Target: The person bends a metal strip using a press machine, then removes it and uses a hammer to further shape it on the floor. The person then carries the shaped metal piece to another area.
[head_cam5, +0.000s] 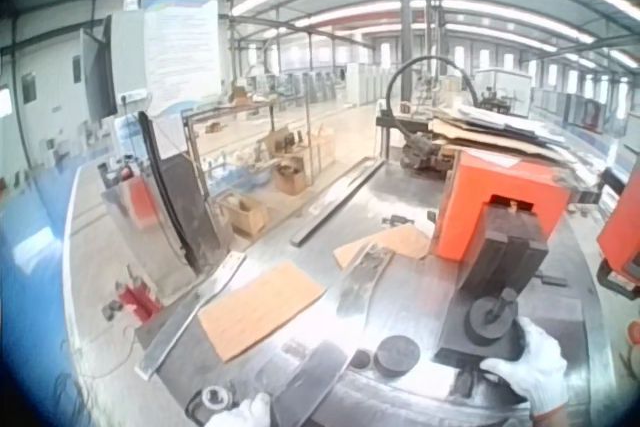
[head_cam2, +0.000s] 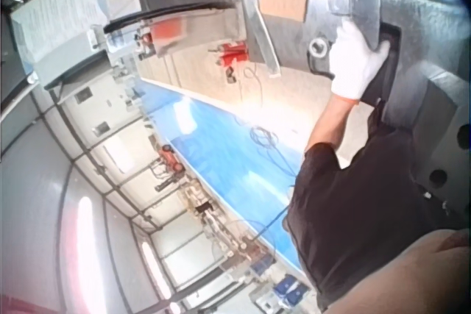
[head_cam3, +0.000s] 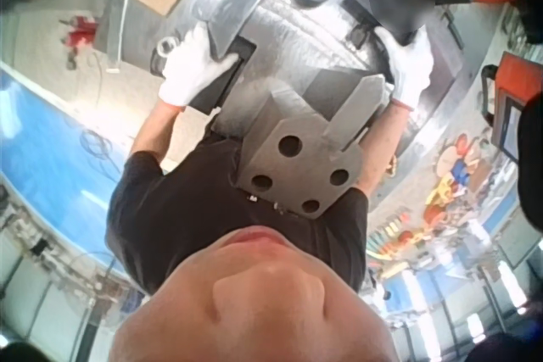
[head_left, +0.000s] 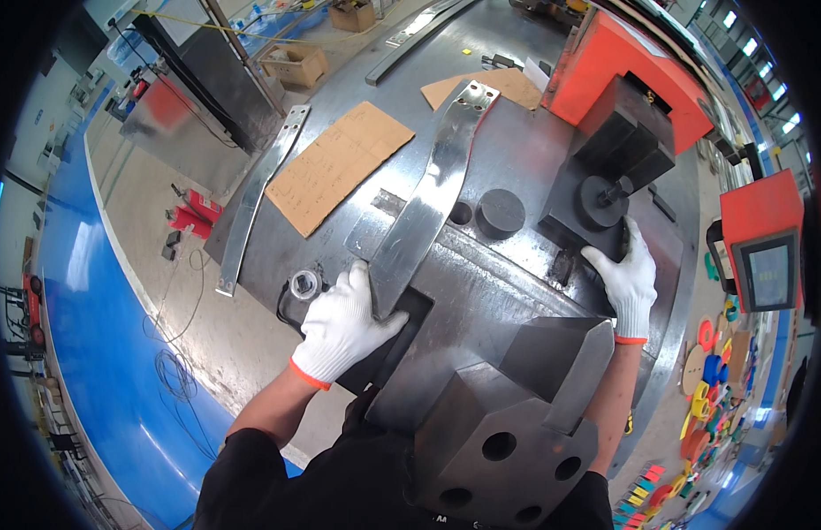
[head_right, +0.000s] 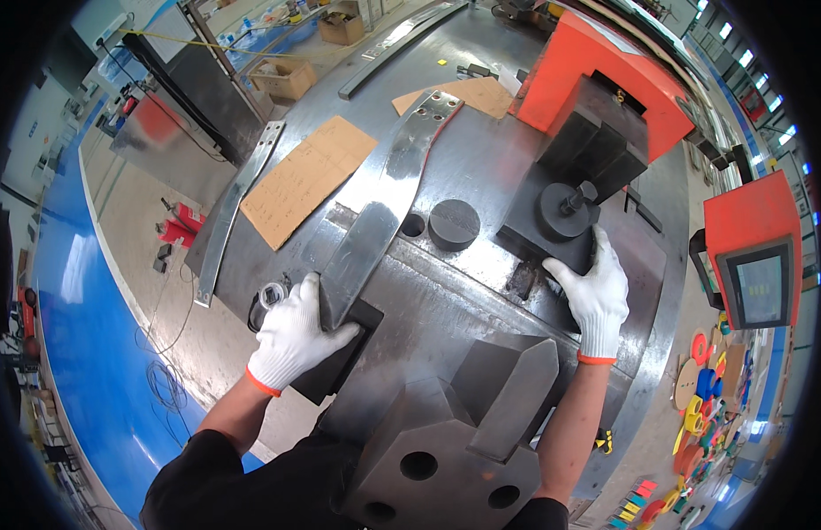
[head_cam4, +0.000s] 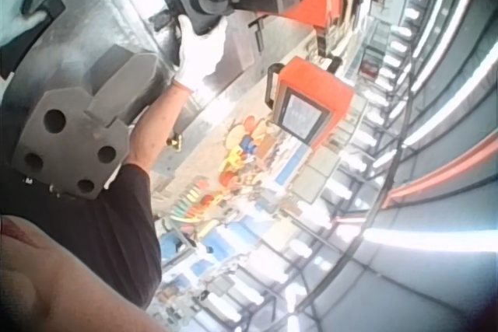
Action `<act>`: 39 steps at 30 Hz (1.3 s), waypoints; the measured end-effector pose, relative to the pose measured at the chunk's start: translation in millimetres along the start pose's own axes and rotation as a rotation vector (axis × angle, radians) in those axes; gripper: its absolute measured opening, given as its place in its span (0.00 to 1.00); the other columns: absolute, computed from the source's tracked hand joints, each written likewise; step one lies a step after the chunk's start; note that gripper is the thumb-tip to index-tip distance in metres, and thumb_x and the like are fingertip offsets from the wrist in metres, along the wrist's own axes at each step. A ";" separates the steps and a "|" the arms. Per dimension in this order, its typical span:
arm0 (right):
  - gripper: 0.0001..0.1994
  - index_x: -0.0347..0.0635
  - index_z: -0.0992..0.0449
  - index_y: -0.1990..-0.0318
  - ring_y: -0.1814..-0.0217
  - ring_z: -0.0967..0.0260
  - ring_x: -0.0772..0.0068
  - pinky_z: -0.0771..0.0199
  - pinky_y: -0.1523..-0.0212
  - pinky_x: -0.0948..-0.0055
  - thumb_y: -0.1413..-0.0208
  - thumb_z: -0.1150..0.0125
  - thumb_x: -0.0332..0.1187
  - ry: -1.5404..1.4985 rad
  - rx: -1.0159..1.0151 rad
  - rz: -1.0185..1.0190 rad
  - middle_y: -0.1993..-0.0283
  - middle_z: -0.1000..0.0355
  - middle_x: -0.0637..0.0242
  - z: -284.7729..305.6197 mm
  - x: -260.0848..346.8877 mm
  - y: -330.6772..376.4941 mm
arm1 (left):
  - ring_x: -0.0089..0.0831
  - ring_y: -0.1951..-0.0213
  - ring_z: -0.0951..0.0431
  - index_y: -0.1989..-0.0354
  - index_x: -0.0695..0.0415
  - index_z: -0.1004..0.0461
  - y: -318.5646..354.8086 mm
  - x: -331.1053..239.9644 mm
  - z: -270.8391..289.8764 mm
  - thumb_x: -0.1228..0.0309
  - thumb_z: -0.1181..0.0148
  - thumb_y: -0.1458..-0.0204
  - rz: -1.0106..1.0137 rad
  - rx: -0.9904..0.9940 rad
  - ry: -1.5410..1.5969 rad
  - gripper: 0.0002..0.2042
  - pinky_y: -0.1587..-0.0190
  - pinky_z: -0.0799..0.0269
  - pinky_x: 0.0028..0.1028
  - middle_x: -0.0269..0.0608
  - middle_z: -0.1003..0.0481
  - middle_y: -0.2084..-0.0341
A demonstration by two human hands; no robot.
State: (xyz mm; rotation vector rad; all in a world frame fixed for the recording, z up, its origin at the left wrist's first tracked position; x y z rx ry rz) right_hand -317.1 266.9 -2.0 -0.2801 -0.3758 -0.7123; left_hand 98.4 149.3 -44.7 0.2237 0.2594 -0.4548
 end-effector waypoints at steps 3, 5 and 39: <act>0.50 0.39 0.32 0.26 0.32 0.24 0.46 0.24 0.31 0.55 0.55 0.16 0.51 0.012 0.003 -0.001 0.34 0.24 0.46 -0.4 0.3 -0.2 | 0.56 0.61 0.14 0.35 0.70 0.37 1.0 0.9 -3.8 0.49 0.21 0.56 -0.009 -0.060 0.041 0.47 0.60 0.16 0.45 0.64 0.21 0.54; 0.50 0.39 0.32 0.26 0.32 0.24 0.46 0.24 0.31 0.55 0.55 0.16 0.51 -0.005 -0.007 0.011 0.34 0.24 0.46 -0.4 -0.5 0.8 | 0.57 0.62 0.14 0.35 0.69 0.37 -3.4 1.8 -5.6 0.51 0.22 0.56 0.021 -0.018 0.049 0.46 0.60 0.16 0.45 0.63 0.21 0.57; 0.53 0.42 0.36 0.24 0.28 0.28 0.44 0.28 0.28 0.53 0.54 0.19 0.57 0.024 0.038 -0.012 0.28 0.28 0.46 -2.2 -3.9 -5.3 | 0.50 0.70 0.16 0.45 0.61 0.31 1.3 16.6 -36.4 0.63 0.24 0.58 -0.028 -0.561 0.208 0.32 0.66 0.20 0.45 0.46 0.19 0.66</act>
Point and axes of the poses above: each hand's wrist, its own y-axis away from the middle knuckle, its own z-axis out of the back of the hand, x = y × z, the point moved 7 cm from there along -y, towards the middle knuckle
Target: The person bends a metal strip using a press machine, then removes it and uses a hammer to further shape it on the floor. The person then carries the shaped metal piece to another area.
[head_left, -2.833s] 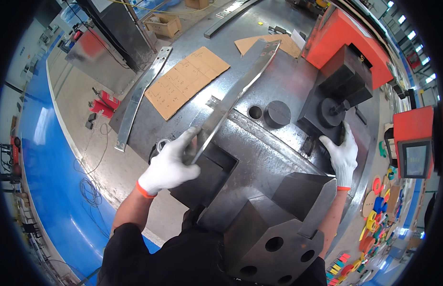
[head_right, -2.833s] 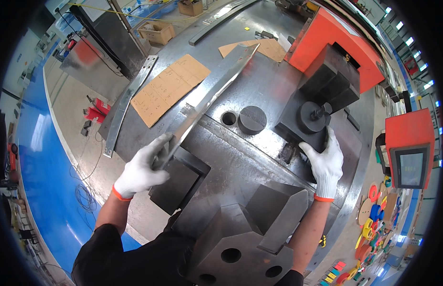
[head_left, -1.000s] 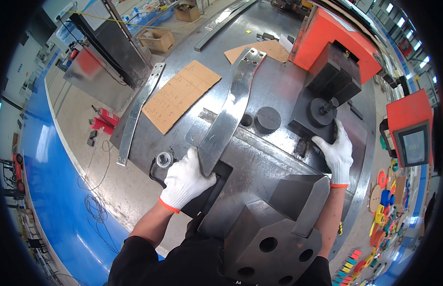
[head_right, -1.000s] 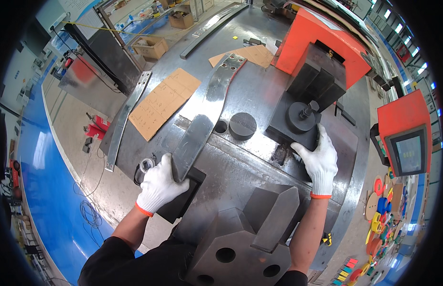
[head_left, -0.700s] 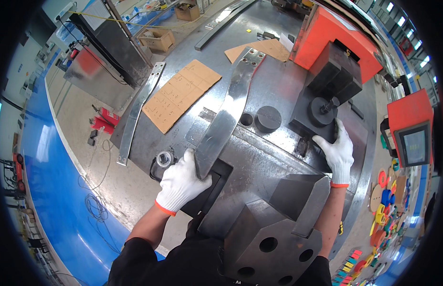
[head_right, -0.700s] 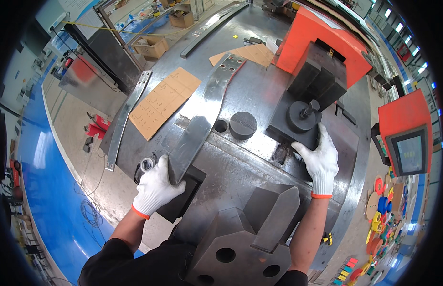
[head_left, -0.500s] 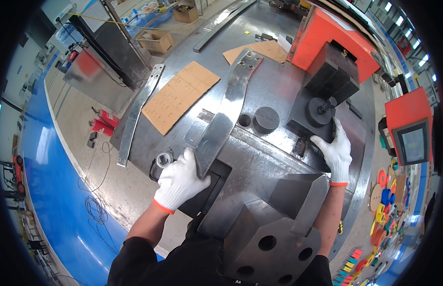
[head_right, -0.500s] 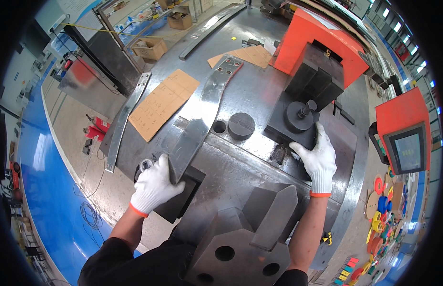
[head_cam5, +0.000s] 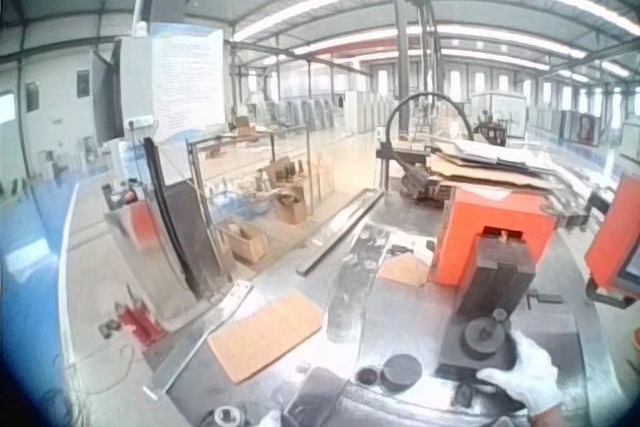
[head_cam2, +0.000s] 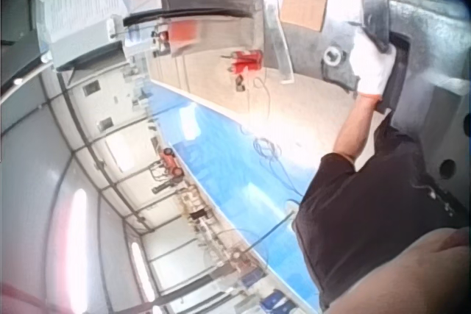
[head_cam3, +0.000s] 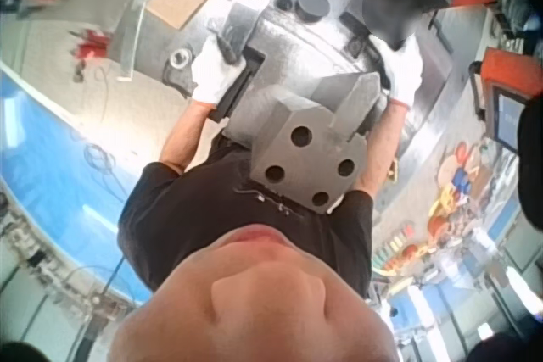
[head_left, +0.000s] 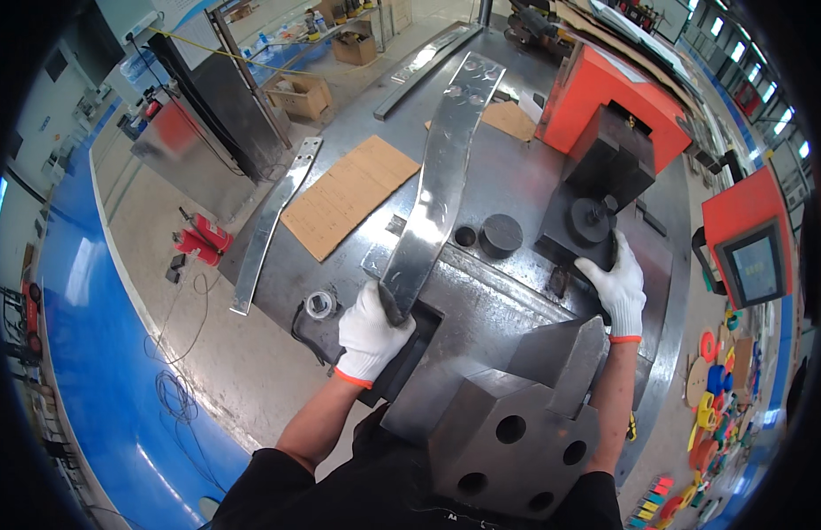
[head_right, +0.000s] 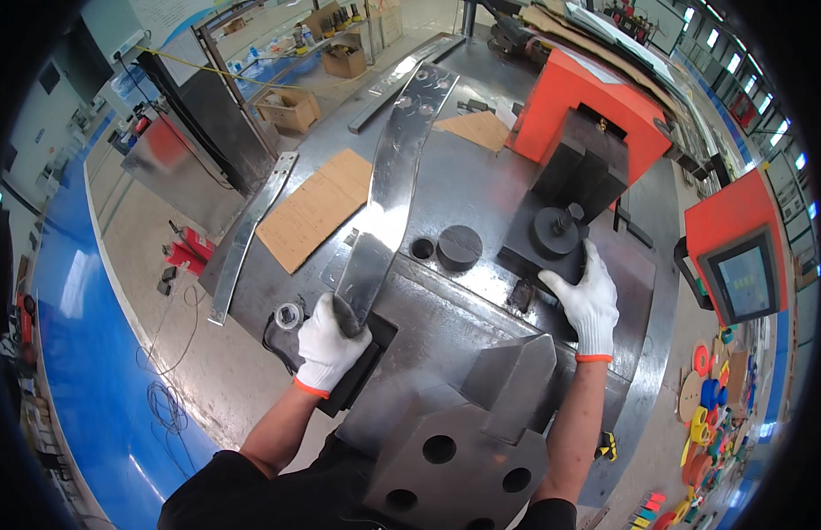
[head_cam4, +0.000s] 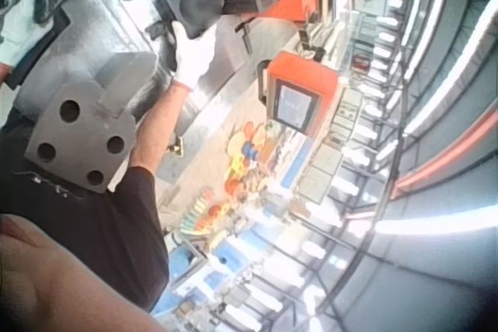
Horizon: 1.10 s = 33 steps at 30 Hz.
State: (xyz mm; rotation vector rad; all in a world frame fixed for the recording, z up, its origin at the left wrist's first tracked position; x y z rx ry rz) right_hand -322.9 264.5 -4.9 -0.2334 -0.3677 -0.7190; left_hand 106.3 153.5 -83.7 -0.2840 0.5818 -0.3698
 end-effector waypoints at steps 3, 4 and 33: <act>0.52 0.42 0.35 0.24 0.28 0.28 0.44 0.27 0.29 0.53 0.53 0.19 0.57 -0.015 0.019 -0.019 0.28 0.28 0.46 2.6 -1.2 1.9 | 0.47 0.72 0.18 0.44 0.60 0.31 -3.0 -9.6 1.4 0.65 0.24 0.58 -0.081 -0.098 0.033 0.32 0.69 0.22 0.43 0.42 0.22 0.70; 0.52 0.41 0.35 0.24 0.28 0.28 0.44 0.27 0.29 0.53 0.53 0.19 0.57 -0.039 0.011 -0.011 0.28 0.28 0.46 0.2 -1.3 1.9 | 0.47 0.71 0.18 0.43 0.60 0.31 -5.4 -10.2 5.1 0.65 0.24 0.58 -0.088 -0.087 0.005 0.33 0.68 0.22 0.43 0.42 0.22 0.69; 0.54 0.43 0.35 0.24 0.28 0.28 0.45 0.26 0.29 0.52 0.56 0.20 0.61 0.003 -0.023 -0.030 0.28 0.28 0.48 1.4 -5.6 5.2 | 0.54 0.64 0.16 0.31 0.61 0.36 -3.4 -0.4 -6.6 0.64 0.22 0.60 -0.074 -0.004 0.038 0.44 0.62 0.19 0.47 0.51 0.19 0.59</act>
Point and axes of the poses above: each hand's wrist, its own y-axis away from the middle knuckle, its own z-axis out of the back of the hand, x = y × z, the point moved 7 cm from there along -y, towards the middle knuckle
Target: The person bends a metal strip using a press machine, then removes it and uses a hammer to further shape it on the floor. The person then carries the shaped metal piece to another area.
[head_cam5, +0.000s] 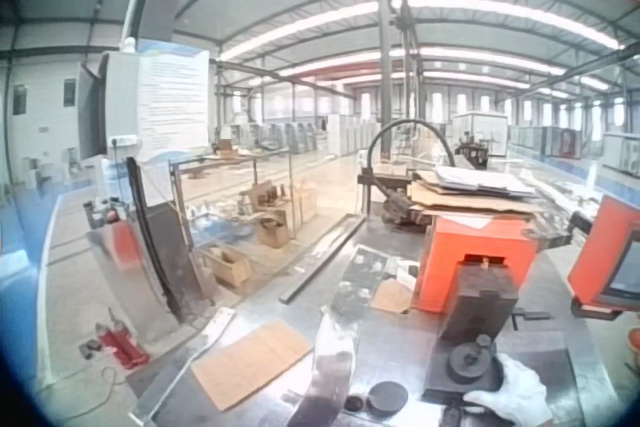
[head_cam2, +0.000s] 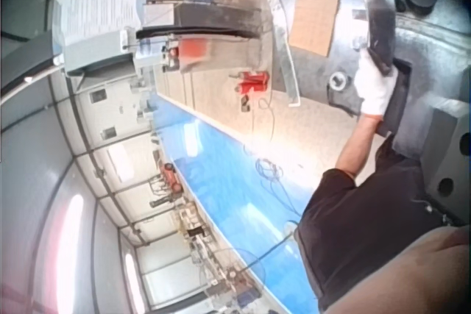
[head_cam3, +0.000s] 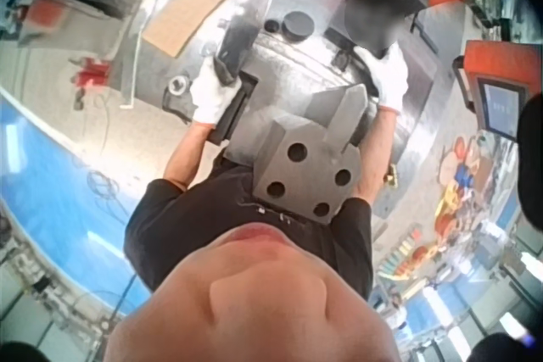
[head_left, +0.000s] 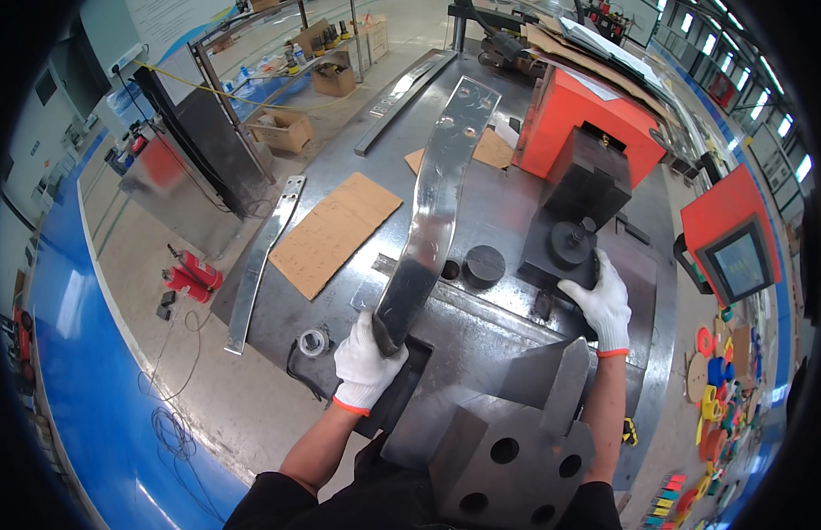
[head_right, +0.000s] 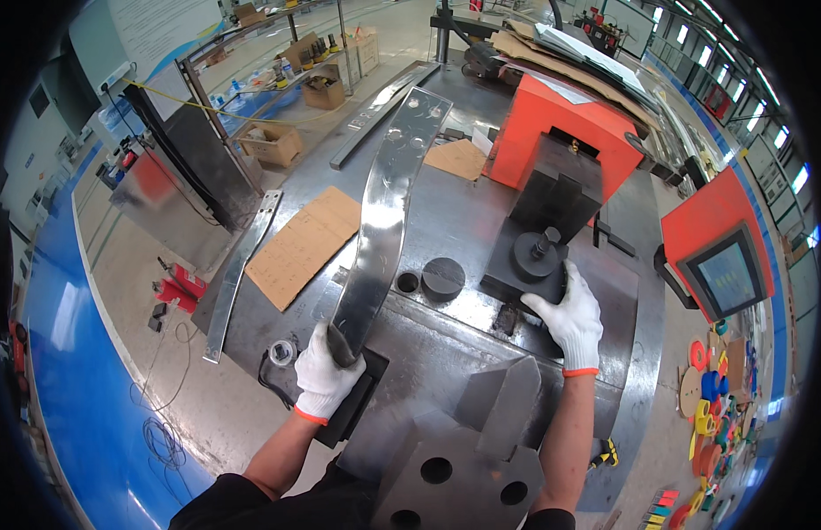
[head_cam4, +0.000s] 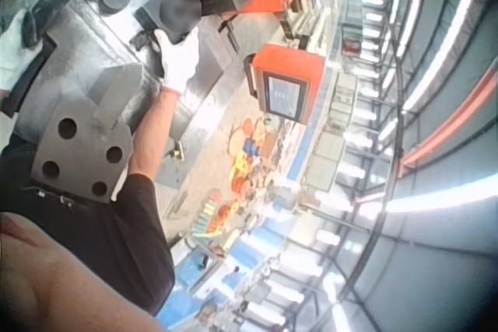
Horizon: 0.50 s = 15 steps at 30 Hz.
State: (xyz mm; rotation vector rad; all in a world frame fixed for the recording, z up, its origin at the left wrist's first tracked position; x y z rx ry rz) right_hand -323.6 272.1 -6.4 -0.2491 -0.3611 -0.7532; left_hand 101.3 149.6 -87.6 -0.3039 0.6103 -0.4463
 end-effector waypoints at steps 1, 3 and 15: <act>0.54 0.43 0.35 0.23 0.28 0.28 0.45 0.27 0.29 0.52 0.56 0.20 0.61 0.009 0.005 -0.005 0.28 0.28 0.48 0.8 1.2 -0.4 | 0.55 0.63 0.16 0.29 0.60 0.37 -1.6 -0.5 -1.2 0.64 0.23 0.59 0.021 0.044 0.007 0.45 0.62 0.19 0.47 0.52 0.19 0.59; 0.55 0.44 0.36 0.23 0.28 0.28 0.45 0.28 0.28 0.53 0.56 0.20 0.63 0.025 0.020 -0.004 0.29 0.28 0.48 2.3 4.9 1.2 | 0.57 0.63 0.16 0.26 0.59 0.40 -4.8 -0.5 1.2 0.64 0.24 0.58 0.069 0.136 0.016 0.48 0.60 0.19 0.49 0.54 0.20 0.58; 0.38 0.38 0.29 0.28 0.34 0.24 0.56 0.26 0.31 0.61 0.43 0.20 0.43 -0.473 -0.558 0.100 0.34 0.24 0.50 39.9 -36.0 22.4 | 0.58 0.58 0.13 0.17 0.57 0.58 -37.7 -32.6 26.7 0.56 0.26 0.52 0.189 0.548 -0.151 0.57 0.54 0.17 0.50 0.62 0.16 0.60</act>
Point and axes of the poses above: each hand's wrist, its own y-axis away from the middle knuckle, its own z-axis out of the back of the hand, x = y × z, the point moved 7 cm from there along -y, towards the middle knuckle
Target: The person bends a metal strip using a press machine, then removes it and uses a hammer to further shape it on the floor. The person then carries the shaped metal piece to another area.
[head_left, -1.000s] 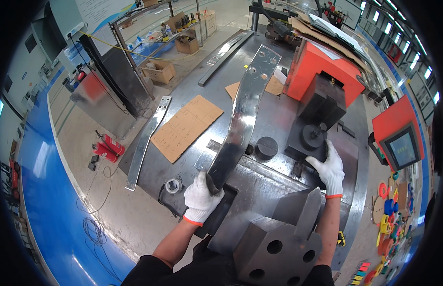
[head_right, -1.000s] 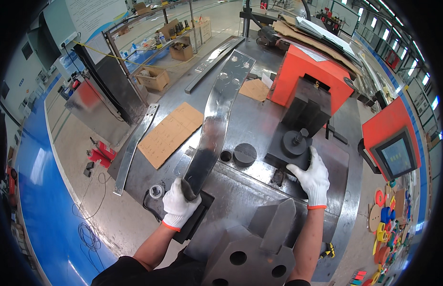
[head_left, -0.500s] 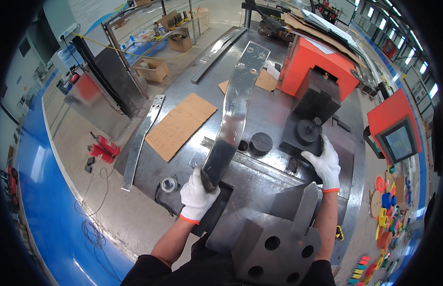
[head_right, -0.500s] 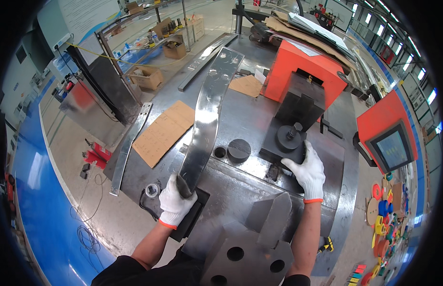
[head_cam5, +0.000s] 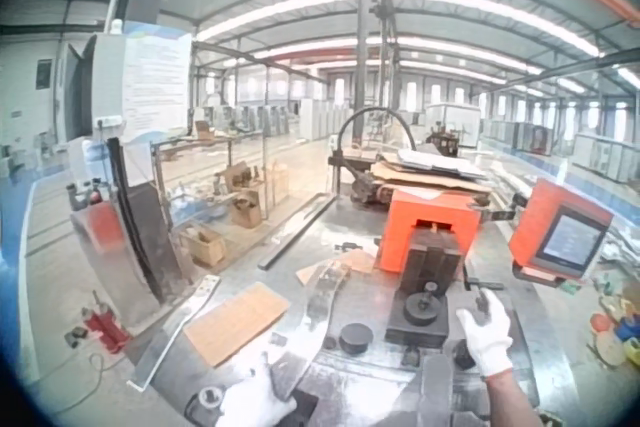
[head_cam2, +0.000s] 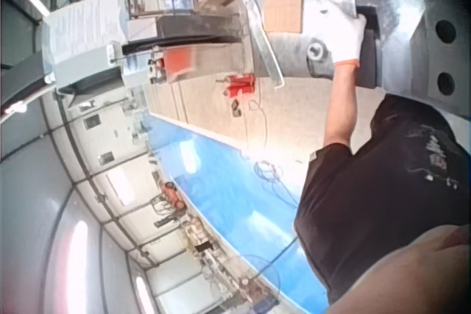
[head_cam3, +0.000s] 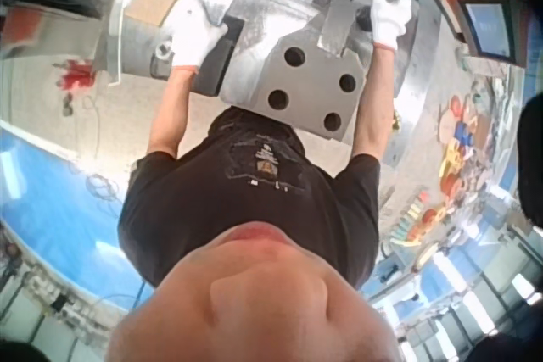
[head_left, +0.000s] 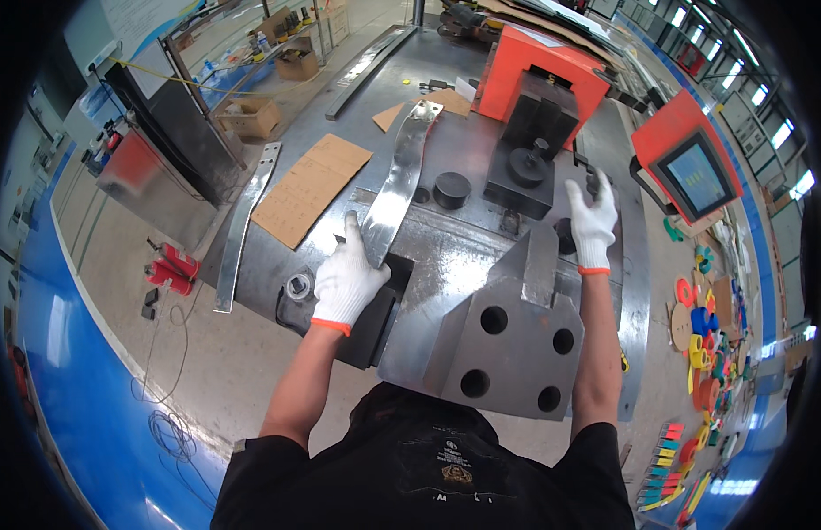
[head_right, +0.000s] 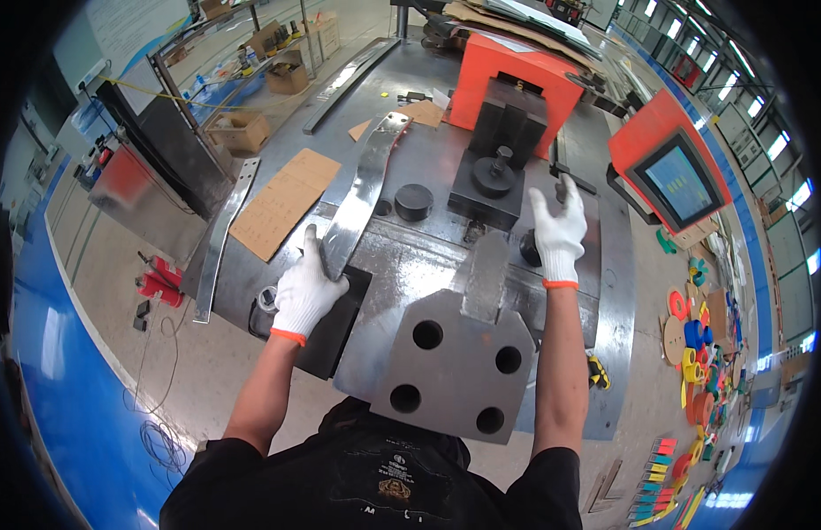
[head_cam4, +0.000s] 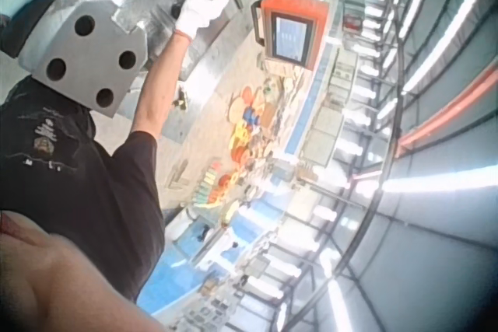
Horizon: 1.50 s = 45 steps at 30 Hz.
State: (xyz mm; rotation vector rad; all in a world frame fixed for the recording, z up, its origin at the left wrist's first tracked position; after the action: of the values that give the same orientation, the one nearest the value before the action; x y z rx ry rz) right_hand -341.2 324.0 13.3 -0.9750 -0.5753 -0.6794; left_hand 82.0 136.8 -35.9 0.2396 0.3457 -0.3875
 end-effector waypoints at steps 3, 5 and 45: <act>0.27 0.34 0.28 0.29 0.36 0.25 0.69 0.26 0.32 0.68 0.34 0.29 0.28 -0.412 -0.106 -0.087 0.38 0.23 0.58 46.2 17.2 29.9 | 0.60 0.56 0.13 0.19 0.60 0.55 -4.4 -3.1 4.8 0.57 0.27 0.52 -0.079 -0.020 -0.013 0.55 0.51 0.18 0.50 0.63 0.16 0.60; 0.25 0.32 0.28 0.30 0.36 0.25 0.70 0.27 0.32 0.69 0.32 0.33 0.25 -0.491 -0.117 -0.095 0.37 0.23 0.59 84.5 37.2 63.5 | 0.63 0.54 0.14 0.19 0.62 0.53 -6.4 -0.8 8.7 0.58 0.28 0.51 -0.112 -0.027 0.049 0.53 0.48 0.19 0.51 0.66 0.16 0.58; 0.28 0.43 0.13 0.48 0.36 0.22 0.43 0.22 0.36 0.51 0.40 0.41 0.57 0.284 0.514 -1.513 0.41 0.18 0.49 272.3 -49.7 882.1 | 0.53 0.48 0.16 0.27 0.51 0.27 9.6 -6.7 -11.5 0.65 0.45 0.34 -0.436 -0.241 -0.269 0.25 0.48 0.22 0.46 0.62 0.19 0.44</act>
State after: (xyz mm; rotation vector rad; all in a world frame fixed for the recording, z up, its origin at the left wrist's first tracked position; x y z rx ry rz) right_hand 242.2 922.1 -382.5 0.2219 -1.1342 -1.8330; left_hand 76.9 150.9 -42.5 -0.1284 0.1740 -0.7930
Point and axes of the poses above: each hand's wrist, its own y-axis away from the middle knuckle, its own z-axis out of the back of the hand, x = y × z, the point moved 7 cm from there along -y, towards the middle knuckle
